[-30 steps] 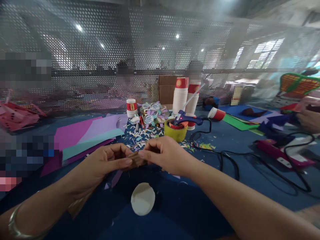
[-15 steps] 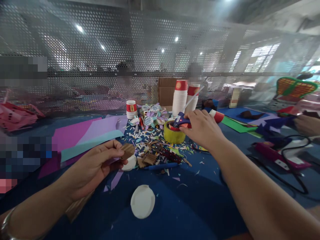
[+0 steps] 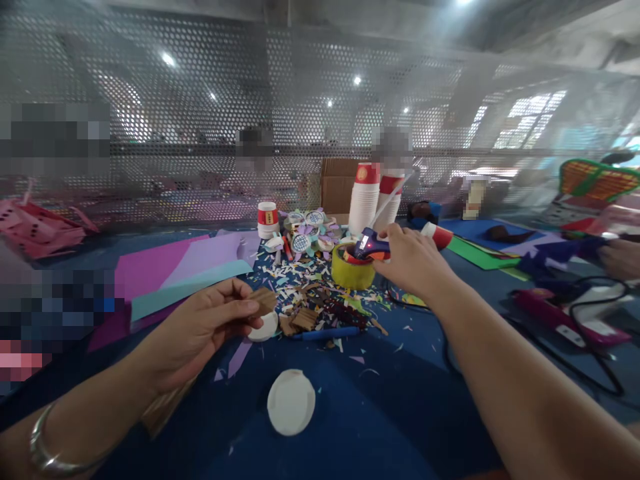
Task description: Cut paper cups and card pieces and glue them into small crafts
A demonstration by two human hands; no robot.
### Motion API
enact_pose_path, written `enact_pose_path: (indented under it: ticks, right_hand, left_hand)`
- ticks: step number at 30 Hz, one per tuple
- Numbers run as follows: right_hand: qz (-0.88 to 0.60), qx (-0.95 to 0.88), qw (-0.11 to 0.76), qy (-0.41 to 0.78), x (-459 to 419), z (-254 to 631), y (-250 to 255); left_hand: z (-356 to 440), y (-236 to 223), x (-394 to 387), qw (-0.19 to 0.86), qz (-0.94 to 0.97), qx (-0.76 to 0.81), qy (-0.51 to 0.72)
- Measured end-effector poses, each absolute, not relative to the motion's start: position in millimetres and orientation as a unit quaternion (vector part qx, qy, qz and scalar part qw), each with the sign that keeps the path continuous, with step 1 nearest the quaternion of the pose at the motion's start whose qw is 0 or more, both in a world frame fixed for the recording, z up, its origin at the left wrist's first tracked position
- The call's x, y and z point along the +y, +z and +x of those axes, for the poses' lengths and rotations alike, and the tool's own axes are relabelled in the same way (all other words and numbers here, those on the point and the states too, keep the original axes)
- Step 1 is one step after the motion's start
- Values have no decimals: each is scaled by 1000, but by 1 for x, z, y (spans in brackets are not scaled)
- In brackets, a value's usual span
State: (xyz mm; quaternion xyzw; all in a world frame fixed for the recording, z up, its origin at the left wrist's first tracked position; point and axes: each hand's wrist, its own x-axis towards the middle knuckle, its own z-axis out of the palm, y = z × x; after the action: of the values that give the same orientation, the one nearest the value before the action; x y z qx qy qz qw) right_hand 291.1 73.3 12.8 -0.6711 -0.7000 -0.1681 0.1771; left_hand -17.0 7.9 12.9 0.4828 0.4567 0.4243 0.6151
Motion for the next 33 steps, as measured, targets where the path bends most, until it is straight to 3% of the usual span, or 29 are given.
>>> enact_pose_path:
  ticks: [10, 17, 25, 33]
  right_hand:
    - [-730, -597, 293, -157, 58, 290, 39]
    - [-588, -696, 384, -150, 40, 264, 37]
    - [-472, -790, 362, -151, 24, 238, 29]
    - [-448, -806, 344, -178, 24, 237, 26]
  left_hand:
    - [-17, 8, 10, 596, 507, 463, 416]
    - [-17, 8, 12, 569, 516, 488, 415]
    - [-18, 7, 12, 596, 505, 479, 402]
    - [-18, 8, 12, 603, 506, 480, 388]
